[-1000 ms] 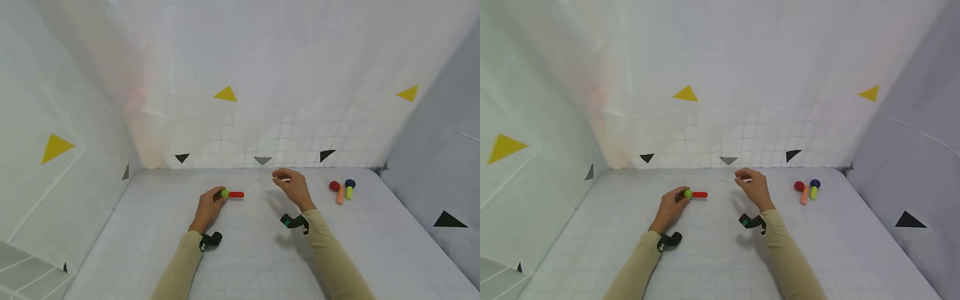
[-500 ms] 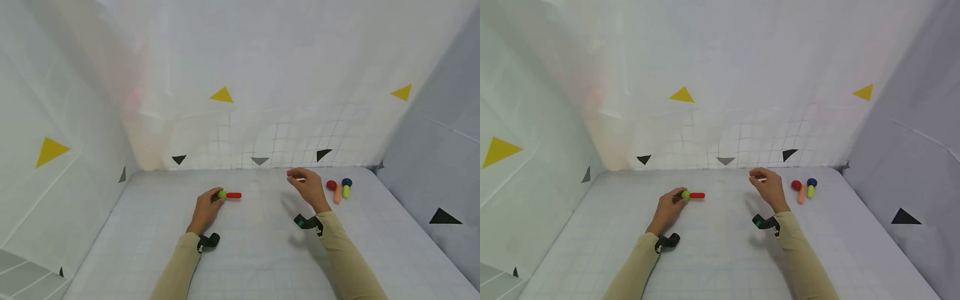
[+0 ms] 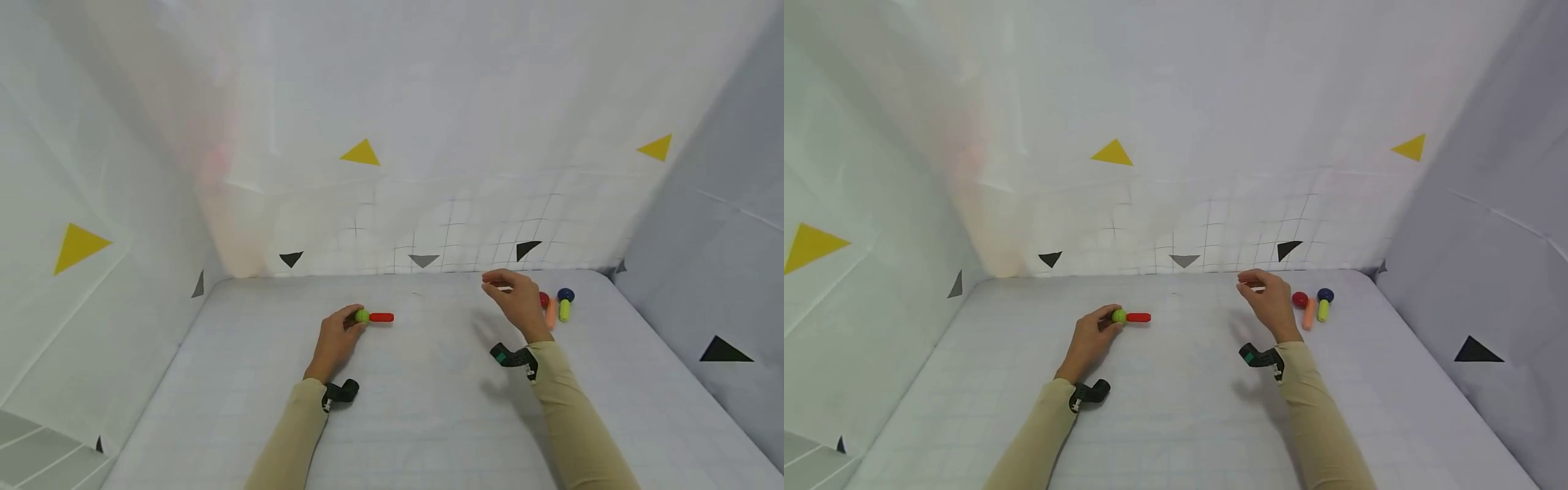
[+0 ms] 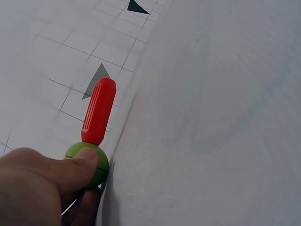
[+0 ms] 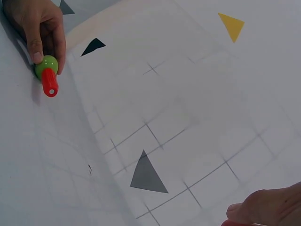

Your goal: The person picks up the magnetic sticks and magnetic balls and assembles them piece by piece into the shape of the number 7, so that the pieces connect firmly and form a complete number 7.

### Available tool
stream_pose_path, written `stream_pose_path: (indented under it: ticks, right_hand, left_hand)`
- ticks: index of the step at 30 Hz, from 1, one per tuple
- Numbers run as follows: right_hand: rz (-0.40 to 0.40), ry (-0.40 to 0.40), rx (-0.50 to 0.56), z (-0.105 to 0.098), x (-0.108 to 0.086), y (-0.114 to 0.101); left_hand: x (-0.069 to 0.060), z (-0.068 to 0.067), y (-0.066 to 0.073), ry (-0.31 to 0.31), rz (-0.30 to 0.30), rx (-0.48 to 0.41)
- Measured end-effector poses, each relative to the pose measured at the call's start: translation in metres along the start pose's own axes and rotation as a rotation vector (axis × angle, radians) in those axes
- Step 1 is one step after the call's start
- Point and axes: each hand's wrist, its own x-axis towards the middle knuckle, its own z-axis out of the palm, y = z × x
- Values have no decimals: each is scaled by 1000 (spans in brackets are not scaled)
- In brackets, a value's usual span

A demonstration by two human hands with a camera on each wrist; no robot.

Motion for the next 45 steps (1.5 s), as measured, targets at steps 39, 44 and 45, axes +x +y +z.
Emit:
stream_pose_path:
  ticks: [39, 44, 45]
  right_hand:
    - [168, 143, -122, -79, -12, 45]
    - [209, 138, -137, -85, -12, 46]
    - [213, 138, -142, -86, -12, 46]
  left_hand:
    - [-2, 4, 0, 0, -12, 29]
    - [-2, 5, -1, 0, -6, 21]
    - [-2, 5, -1, 0, -3, 20]
